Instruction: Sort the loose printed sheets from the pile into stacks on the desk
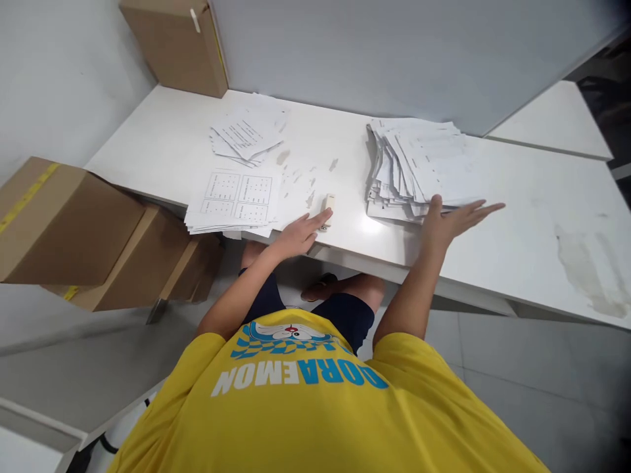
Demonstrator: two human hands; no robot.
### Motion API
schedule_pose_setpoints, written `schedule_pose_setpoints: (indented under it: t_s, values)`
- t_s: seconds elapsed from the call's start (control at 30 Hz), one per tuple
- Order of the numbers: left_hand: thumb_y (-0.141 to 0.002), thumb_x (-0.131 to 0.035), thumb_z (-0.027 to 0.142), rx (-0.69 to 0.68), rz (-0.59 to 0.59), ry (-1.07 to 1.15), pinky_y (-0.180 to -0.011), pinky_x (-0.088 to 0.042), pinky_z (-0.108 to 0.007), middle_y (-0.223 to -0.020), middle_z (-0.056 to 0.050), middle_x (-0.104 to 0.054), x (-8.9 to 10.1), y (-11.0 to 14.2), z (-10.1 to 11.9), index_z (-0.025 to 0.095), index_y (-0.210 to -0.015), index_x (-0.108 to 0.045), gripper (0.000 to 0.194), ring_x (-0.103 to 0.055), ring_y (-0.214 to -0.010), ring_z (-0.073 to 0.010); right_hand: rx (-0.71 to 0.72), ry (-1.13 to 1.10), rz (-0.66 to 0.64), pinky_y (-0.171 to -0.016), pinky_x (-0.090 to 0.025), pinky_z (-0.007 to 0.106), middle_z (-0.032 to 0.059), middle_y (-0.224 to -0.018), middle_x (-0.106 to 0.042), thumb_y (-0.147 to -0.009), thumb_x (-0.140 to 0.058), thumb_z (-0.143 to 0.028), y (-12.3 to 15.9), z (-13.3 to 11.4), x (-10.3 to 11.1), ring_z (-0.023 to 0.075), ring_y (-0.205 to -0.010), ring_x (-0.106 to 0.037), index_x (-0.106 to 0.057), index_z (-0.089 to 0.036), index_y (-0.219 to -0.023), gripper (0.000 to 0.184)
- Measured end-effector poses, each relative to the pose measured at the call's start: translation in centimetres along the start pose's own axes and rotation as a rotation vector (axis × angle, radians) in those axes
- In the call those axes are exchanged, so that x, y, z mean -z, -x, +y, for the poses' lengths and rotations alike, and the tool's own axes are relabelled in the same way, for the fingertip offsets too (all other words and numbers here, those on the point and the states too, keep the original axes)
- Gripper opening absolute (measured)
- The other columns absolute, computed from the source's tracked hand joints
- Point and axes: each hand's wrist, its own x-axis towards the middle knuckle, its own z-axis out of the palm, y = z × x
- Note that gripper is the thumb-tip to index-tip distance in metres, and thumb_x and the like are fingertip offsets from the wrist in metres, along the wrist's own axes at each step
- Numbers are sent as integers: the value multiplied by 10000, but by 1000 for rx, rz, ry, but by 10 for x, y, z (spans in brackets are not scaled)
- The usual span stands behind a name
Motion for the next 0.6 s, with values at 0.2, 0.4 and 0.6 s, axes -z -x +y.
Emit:
schedule_pose_setpoints:
  t_s: [0.2, 0.4, 0.6]
  values:
    - [-987, -352, 271, 22, -43, -296, -1213, -236, -463, -1563, -124, -380, 2, 29, -11, 143, -1561, -226, 602, -318, -1472, -253, 45, 42, -147, -1165, -108, 629, 340, -1601, -2, -922, -412, -584, 58, 31, 8, 437, -1509, -24, -139, 33, -1519, 901]
    - [-976, -348, 257, 126, 10, -409, -1235, -208, -448, -1578, -153, -340, -19, 35, -3, 72, -1523, -322, 577, -248, -1498, -269, 115, 237, -242, -1173, -199, 600, 304, -1570, -263, -943, -316, -501, 92, 38, 15, 414, -1482, -232, -296, 53, -1488, 777]
    - [-923, -402, 150, 87, -12, -434, -1220, -282, -465, -1557, -178, -370, -16, 34, -3, 58, -1516, -327, 605, -280, -1483, -281, 173, 229, -215, -1131, -255, 663, 295, -1568, -279, -953, -306, -472, 105, 38, 17, 426, -1475, -249, -276, 5, -1512, 736]
